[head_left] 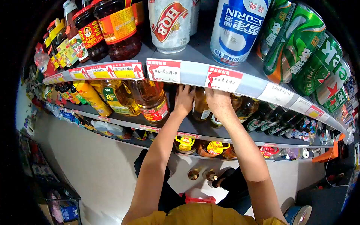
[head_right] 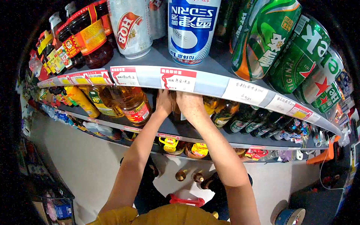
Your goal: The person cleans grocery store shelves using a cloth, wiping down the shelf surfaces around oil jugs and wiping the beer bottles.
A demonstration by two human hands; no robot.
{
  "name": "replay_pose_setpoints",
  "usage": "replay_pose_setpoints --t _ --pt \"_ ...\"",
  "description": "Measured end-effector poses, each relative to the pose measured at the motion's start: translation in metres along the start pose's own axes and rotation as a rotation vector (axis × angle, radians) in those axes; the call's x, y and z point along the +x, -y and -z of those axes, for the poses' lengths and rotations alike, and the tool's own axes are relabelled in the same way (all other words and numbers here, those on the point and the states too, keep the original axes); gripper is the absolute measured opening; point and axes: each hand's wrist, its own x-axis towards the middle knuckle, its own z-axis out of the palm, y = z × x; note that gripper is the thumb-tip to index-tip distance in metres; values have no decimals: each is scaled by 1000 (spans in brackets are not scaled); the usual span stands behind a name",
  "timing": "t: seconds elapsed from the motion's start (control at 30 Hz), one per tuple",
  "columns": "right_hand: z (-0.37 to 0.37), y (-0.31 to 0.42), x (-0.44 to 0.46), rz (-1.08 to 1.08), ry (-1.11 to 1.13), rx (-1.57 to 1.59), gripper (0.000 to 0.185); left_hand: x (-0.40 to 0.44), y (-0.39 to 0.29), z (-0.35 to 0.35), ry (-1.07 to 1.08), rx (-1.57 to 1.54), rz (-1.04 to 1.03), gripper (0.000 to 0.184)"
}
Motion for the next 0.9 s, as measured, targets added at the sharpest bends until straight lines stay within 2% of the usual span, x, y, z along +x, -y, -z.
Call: replay_pose_setpoints --t 0.2,0.23,0.27,0.37,0.47,0.53,0.6,0.7,0.8,0.9 --pt "-5 -8 0 105 -84 10 19 -22 26 -9 282 182 -149 41" --pt "-10 -17 -2 204 -71 -171 19 -20 30 -14 313 203 -139 40" --pt "-8 -15 0 164 -80 -121 18 -15 26 -9 343 224 -134 39" --pt "-3 -6 2 65 -95 -13 18 -25 11 16 236 147 -113 38" --pt "-8 -5 5 -1 -110 19 18 -44 1 32 433 464 -46 33" --pt "-17 -8 6 -70 -150 45 19 -55 -25 52 419 565 -22 20" --pt "-16 -3 8 -114 -137 70 24 -70 -37 60 384 596 -31 19" --pt "-23 -3 12 -173 -104 95 26 -83 -39 76 361 366 -18 25" --pt "-36 -11 18 -76 -216 -57 27 -97 -44 101 261 49 49 37" --pt "-47 -16 27 -81 -108 -224 23 -110 -56 127 119 -190 135 46"
